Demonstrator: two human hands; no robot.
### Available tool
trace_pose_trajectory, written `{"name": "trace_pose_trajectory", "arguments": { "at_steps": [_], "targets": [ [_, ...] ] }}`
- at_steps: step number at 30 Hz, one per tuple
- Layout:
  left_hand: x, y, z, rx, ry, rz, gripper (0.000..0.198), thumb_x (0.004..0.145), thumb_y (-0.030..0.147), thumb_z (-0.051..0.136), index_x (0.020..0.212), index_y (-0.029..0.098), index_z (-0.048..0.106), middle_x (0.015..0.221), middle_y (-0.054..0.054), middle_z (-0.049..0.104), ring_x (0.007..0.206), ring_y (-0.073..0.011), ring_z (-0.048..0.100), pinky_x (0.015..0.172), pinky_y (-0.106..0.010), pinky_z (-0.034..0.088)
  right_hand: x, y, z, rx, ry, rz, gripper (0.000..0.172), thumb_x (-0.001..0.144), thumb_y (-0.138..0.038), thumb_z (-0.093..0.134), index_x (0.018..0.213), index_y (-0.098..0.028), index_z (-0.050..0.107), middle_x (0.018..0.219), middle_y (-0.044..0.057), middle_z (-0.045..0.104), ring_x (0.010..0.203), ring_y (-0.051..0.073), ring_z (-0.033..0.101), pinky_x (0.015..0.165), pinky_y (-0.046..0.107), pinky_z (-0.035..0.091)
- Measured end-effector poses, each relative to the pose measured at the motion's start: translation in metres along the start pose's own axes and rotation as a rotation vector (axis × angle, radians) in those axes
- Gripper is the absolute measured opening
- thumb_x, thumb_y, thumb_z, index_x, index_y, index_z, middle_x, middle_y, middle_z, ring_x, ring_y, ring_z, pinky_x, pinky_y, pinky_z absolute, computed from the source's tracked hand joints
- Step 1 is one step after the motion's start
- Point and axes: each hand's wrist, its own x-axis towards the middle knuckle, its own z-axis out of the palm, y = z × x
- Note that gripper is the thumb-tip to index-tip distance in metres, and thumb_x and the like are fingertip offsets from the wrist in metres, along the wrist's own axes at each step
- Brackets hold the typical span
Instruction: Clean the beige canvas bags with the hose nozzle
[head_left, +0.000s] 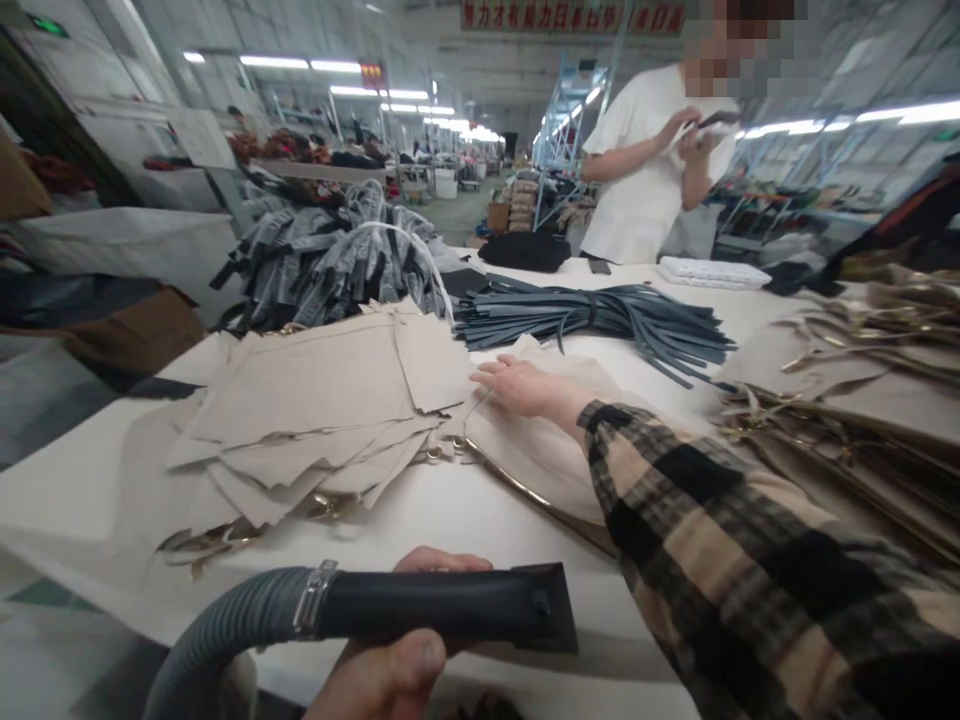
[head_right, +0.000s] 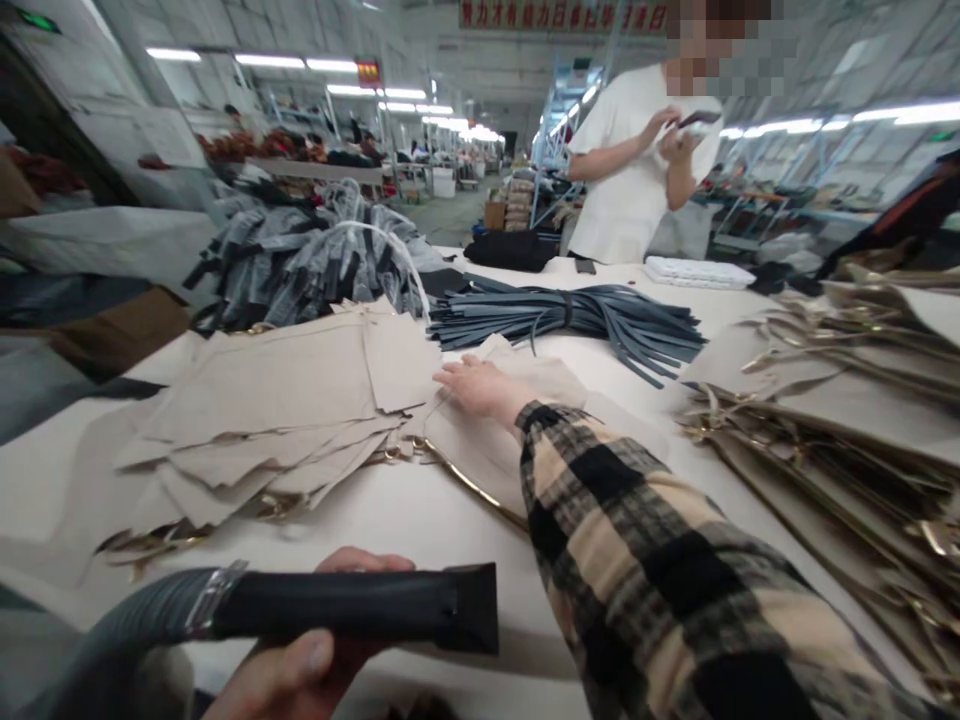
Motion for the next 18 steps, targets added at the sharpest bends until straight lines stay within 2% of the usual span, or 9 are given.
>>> {"name": "trace_pose_trajectory", "arguments": {
  "at_steps": [2, 6, 10, 12, 14, 16, 18],
  "targets": [
    [0.0, 0.005, -0.007, -0.027, -0.002, -0.007, 0.039, 0.062, 0.039, 0.085, 0.098, 0.025, 0.075, 0.111, -0.009, 0.073, 0.108, -0.0346, 0.064, 0.099, -0.048, 0.047, 0.014, -0.004, 0.0, 0.003, -0.069, -0.025, 0.062, 0.083, -0.002, 0.05, 0.139, -0.027, 0.055, 0.143, 0.008, 0.056, 0.118, 0.03, 0.054, 0.088, 0.041, 0.047],
    [0.002, 0.009, -0.019, -0.049, 0.031, -0.017, 0.042, 0.062, 0.04, 0.086, 0.099, 0.024, 0.075, 0.112, -0.01, 0.073, 0.109, -0.0352, 0.064, 0.101, -0.05, 0.046, 0.028, -0.018, -0.003, -0.029, -0.15, -0.102, 0.039, 0.081, -0.014, 0.063, 0.117, -0.027, 0.07, 0.109, 0.009, 0.072, 0.105, 0.031, 0.057, 0.08, 0.038, 0.045],
    [0.003, 0.01, -0.027, -0.04, 0.066, -0.025, 0.044, 0.06, 0.041, 0.087, 0.098, 0.024, 0.075, 0.112, -0.009, 0.073, 0.108, -0.0342, 0.064, 0.102, -0.05, 0.045, 0.022, -0.017, -0.018, -0.064, -0.162, -0.077, 0.022, 0.081, -0.011, 0.06, 0.092, -0.022, 0.076, 0.091, 0.011, 0.072, 0.094, 0.027, 0.06, 0.078, 0.036, 0.044],
    [0.002, 0.011, -0.03, -0.04, 0.069, -0.031, 0.044, 0.06, 0.042, 0.087, 0.098, 0.024, 0.075, 0.112, -0.01, 0.073, 0.11, -0.0348, 0.064, 0.103, -0.05, 0.045, 0.008, -0.008, -0.032, -0.032, -0.104, -0.09, 0.018, 0.083, -0.011, 0.058, 0.082, -0.02, 0.074, 0.091, 0.01, 0.071, 0.095, 0.026, 0.059, 0.079, 0.034, 0.044],
    [0.001, 0.012, -0.032, -0.036, 0.065, -0.029, 0.044, 0.06, 0.043, 0.086, 0.098, 0.024, 0.075, 0.112, -0.01, 0.073, 0.112, -0.036, 0.063, 0.103, -0.051, 0.046, -0.015, 0.004, -0.049, 0.058, -0.008, -0.053, 0.019, 0.085, -0.012, 0.054, 0.084, -0.02, 0.071, 0.088, 0.007, 0.07, 0.089, 0.023, 0.06, 0.076, 0.032, 0.044],
    [-0.001, 0.013, -0.033, -0.023, 0.074, -0.024, 0.044, 0.061, 0.044, 0.086, 0.099, 0.023, 0.076, 0.112, -0.011, 0.074, 0.112, -0.0372, 0.063, 0.103, -0.052, 0.046, -0.046, 0.018, -0.067, 0.151, 0.107, 0.046, 0.021, 0.088, -0.013, 0.049, 0.091, -0.018, 0.069, 0.081, 0.003, 0.068, 0.077, 0.019, 0.06, 0.07, 0.031, 0.045],
    [-0.004, 0.014, -0.031, -0.015, 0.096, -0.031, 0.043, 0.062, 0.044, 0.084, 0.098, 0.022, 0.076, 0.11, -0.011, 0.074, 0.112, -0.0384, 0.064, 0.105, -0.054, 0.045, -0.085, 0.03, -0.09, 0.203, 0.292, 0.165, 0.023, 0.092, -0.016, 0.046, 0.094, -0.018, 0.068, 0.077, 0.001, 0.067, 0.071, 0.017, 0.06, 0.067, 0.029, 0.046]
  ]
}}
